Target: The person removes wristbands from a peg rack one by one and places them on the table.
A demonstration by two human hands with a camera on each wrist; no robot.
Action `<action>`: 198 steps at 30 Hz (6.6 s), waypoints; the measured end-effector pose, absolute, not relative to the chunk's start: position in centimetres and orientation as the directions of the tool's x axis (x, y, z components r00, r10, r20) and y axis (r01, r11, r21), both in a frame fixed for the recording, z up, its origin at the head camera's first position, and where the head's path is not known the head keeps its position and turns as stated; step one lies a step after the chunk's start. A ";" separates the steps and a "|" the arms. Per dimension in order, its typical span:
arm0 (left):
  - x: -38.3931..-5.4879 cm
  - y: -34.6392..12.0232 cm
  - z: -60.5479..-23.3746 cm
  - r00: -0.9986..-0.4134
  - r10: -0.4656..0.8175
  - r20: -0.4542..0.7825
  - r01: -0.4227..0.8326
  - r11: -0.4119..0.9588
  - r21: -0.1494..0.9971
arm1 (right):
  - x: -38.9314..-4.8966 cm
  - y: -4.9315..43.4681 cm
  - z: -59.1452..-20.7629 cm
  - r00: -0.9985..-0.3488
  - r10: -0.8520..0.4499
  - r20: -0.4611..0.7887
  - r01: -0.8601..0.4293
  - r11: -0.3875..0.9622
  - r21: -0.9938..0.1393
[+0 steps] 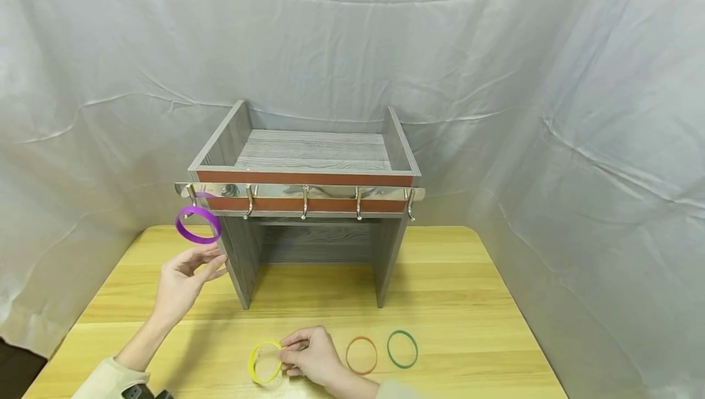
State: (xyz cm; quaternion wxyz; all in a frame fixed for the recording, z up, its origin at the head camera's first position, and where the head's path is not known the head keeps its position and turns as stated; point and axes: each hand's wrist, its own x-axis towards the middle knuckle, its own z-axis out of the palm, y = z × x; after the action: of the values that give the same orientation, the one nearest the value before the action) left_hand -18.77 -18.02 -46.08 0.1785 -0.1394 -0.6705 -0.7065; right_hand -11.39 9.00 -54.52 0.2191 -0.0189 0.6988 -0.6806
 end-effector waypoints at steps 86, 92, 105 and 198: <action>-18.8 -18.1 -46.2 -0.889 -0.048 0.456 0.458 -0.067 0.886 | -15.5 23.2 -44.9 -0.769 0.316 0.556 -0.550 0.118 -0.827; -18.8 -18.0 -46.2 -0.891 -0.072 0.448 0.453 -0.071 0.889 | -16.3 23.8 -44.0 -0.742 0.350 0.573 -0.563 0.139 -0.814; -18.6 -18.2 -45.9 -0.884 -0.076 0.460 0.466 -0.080 0.881 | -18.0 24.3 -43.8 -0.751 0.351 0.559 -0.508 0.234 -0.829; -12.3 -22.5 -46.4 -0.913 0.176 0.369 0.379 0.025 0.925 | -17.9 24.3 -43.6 -0.741 0.341 0.578 -0.483 0.325 -0.813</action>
State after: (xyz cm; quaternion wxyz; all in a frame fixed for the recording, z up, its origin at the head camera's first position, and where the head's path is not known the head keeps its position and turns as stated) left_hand -12.31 -22.46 -46.38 0.0756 -0.1948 -0.7119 -0.6705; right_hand -17.91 24.28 -43.63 -0.3564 -0.0485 0.7319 -0.5787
